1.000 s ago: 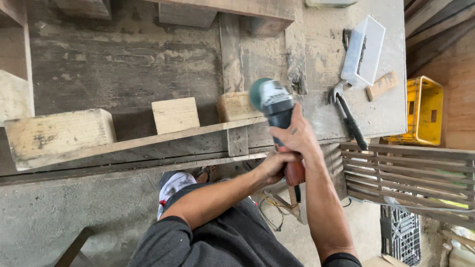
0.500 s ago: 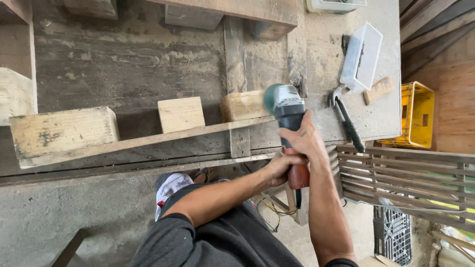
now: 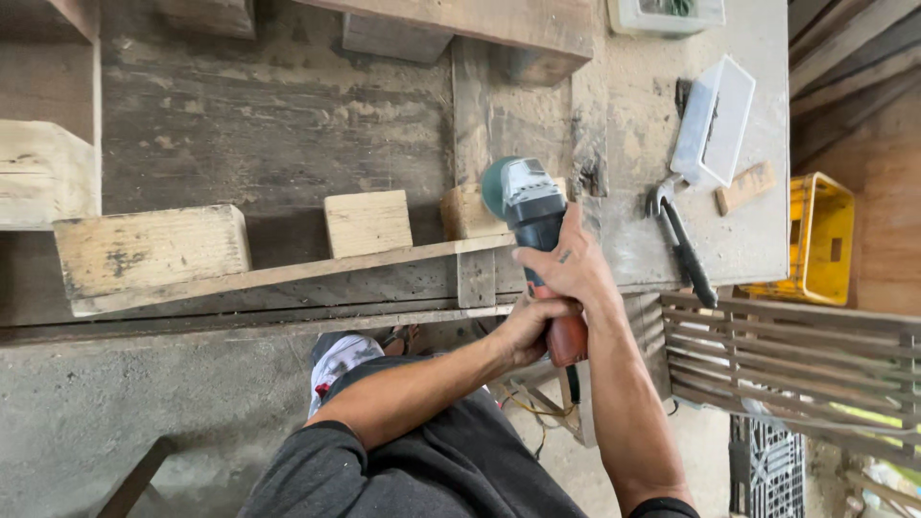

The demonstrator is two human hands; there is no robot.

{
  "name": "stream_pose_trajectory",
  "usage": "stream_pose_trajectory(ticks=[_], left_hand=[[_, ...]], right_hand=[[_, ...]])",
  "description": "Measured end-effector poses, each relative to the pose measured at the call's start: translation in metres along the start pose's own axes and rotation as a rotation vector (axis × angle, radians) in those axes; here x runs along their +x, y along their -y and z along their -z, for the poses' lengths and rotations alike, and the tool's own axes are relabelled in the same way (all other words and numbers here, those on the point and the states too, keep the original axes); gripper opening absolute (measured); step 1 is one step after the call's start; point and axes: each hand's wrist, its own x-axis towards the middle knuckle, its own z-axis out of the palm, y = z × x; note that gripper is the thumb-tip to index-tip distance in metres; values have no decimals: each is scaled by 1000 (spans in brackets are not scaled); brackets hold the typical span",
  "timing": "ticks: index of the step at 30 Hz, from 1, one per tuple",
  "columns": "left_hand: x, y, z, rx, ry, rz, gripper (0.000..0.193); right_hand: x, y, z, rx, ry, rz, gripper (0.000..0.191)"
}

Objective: The person uses an angle grinder with a sanding disc to smooth the surfaces of several small wooden blocks on a workbench. They repeatedly reposition the blocks and move the grinder across each piece to sand multiple faces.

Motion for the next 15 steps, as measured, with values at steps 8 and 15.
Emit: stream_pose_trajectory(ticks=[8, 15], left_hand=[[-5, 1, -3, 79, -23, 33, 37], [-5, -8, 11, 6, 10, -27, 43]], right_hand=[[-7, -9, 1, 51, 3, -63, 88], [2, 1, -10, 45, 39, 7, 90]])
